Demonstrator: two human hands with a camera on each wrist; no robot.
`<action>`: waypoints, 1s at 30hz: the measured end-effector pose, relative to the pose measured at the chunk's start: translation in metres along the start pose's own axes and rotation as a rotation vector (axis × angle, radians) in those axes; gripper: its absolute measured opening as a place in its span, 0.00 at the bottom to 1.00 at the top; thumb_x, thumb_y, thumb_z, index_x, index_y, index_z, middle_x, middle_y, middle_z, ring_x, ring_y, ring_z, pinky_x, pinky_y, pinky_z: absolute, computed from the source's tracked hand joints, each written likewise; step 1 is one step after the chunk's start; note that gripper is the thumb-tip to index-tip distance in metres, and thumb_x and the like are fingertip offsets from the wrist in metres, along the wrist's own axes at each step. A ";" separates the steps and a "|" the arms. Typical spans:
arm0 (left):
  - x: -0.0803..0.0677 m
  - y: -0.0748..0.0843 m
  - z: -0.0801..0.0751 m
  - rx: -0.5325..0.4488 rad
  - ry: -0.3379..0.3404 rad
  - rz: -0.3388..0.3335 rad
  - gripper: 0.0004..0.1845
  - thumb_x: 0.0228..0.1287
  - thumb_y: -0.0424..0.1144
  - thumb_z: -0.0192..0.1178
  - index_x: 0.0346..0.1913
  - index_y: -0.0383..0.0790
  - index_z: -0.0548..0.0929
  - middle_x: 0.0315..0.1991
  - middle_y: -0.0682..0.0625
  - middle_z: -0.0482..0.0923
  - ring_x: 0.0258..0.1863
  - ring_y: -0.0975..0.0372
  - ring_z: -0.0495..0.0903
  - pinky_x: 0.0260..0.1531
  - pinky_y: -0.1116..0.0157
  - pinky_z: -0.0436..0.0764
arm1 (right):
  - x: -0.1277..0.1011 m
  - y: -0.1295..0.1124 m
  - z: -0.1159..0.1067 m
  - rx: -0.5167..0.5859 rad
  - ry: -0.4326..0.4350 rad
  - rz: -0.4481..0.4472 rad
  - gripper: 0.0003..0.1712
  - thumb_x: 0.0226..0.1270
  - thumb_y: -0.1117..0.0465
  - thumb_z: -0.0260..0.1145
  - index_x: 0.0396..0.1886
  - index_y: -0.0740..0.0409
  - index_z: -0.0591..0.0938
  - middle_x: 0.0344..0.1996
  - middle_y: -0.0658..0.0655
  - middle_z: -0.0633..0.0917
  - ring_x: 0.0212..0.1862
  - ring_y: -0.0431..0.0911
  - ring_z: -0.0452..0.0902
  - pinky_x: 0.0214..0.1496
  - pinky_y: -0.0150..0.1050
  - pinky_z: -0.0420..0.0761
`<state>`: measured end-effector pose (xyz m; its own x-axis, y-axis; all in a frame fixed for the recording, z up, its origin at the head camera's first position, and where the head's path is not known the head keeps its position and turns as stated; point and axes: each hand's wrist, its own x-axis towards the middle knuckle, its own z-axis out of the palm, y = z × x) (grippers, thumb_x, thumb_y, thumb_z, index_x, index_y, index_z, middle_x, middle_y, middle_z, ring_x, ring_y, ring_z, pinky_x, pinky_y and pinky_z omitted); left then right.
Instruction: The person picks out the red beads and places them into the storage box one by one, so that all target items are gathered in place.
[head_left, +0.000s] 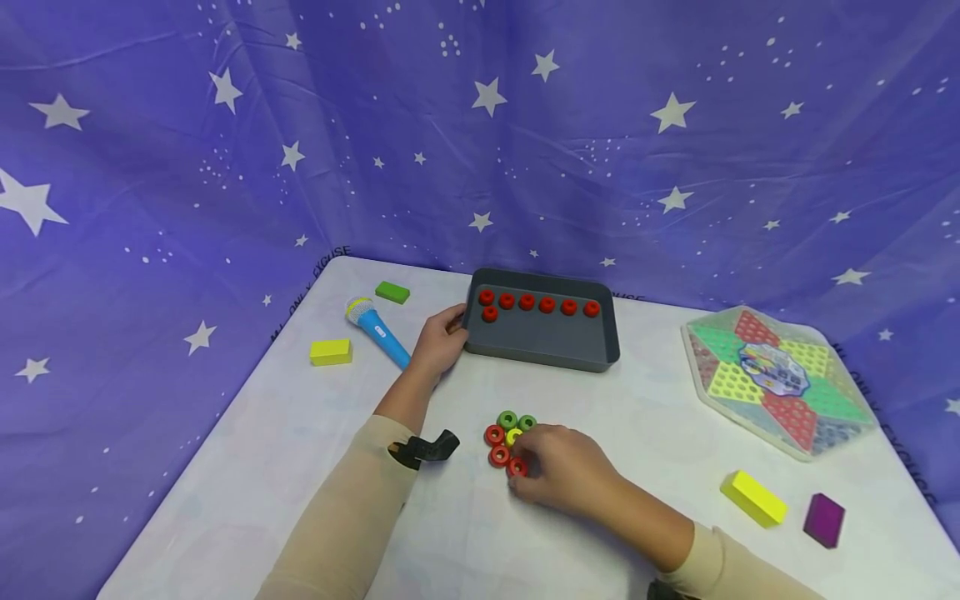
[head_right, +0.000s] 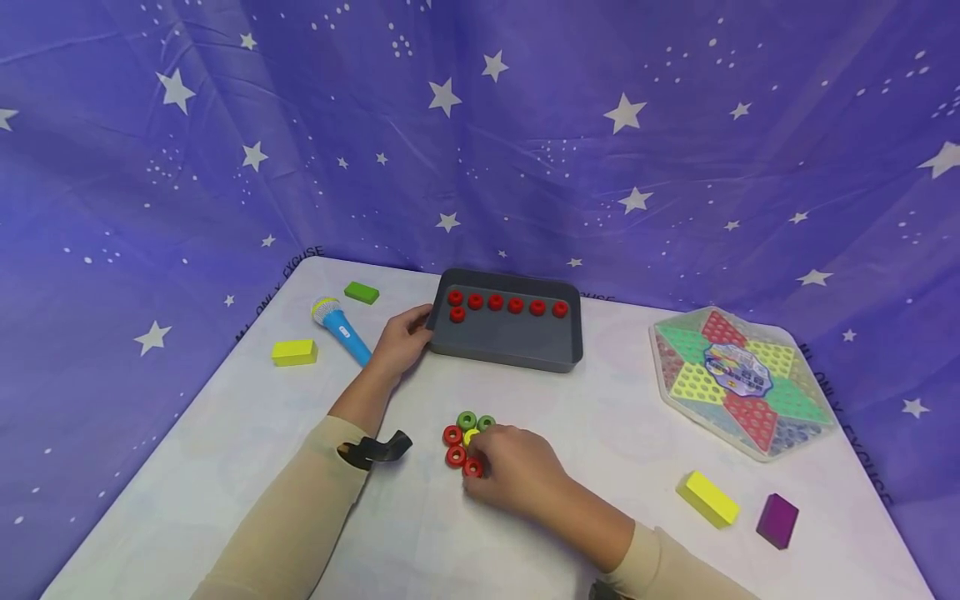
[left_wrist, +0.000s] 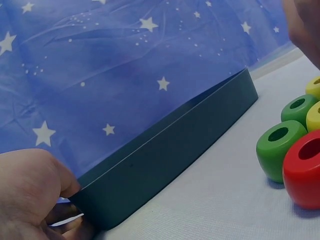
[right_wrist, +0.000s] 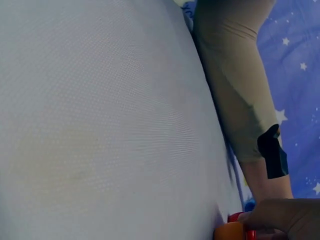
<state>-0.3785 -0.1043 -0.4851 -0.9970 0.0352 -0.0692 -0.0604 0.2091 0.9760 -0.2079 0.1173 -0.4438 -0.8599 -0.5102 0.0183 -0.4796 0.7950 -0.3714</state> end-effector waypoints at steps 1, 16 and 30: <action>0.000 0.000 0.000 -0.004 -0.002 0.000 0.28 0.70 0.30 0.53 0.73 0.42 0.72 0.68 0.46 0.75 0.65 0.58 0.75 0.68 0.58 0.72 | 0.000 0.000 -0.002 0.003 0.001 -0.004 0.11 0.50 0.49 0.77 0.35 0.43 0.88 0.30 0.36 0.82 0.33 0.32 0.75 0.35 0.34 0.77; -0.001 -0.003 0.000 -0.034 -0.013 0.012 0.29 0.69 0.29 0.52 0.73 0.38 0.72 0.67 0.43 0.75 0.66 0.55 0.75 0.68 0.58 0.73 | 0.028 0.030 -0.079 0.122 -0.087 -0.089 0.13 0.56 0.56 0.76 0.42 0.43 0.87 0.36 0.37 0.84 0.28 0.38 0.73 0.31 0.33 0.78; 0.002 -0.002 0.000 -0.019 -0.010 0.015 0.29 0.69 0.29 0.52 0.73 0.39 0.71 0.67 0.45 0.76 0.65 0.57 0.76 0.67 0.58 0.74 | 0.118 0.087 -0.123 0.078 -0.171 -0.080 0.14 0.60 0.59 0.74 0.46 0.51 0.89 0.39 0.49 0.86 0.27 0.45 0.73 0.30 0.39 0.76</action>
<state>-0.3802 -0.1048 -0.4867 -0.9972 0.0481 -0.0569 -0.0468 0.1899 0.9807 -0.3727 0.1665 -0.3598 -0.7744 -0.6240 -0.1046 -0.5245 0.7255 -0.4455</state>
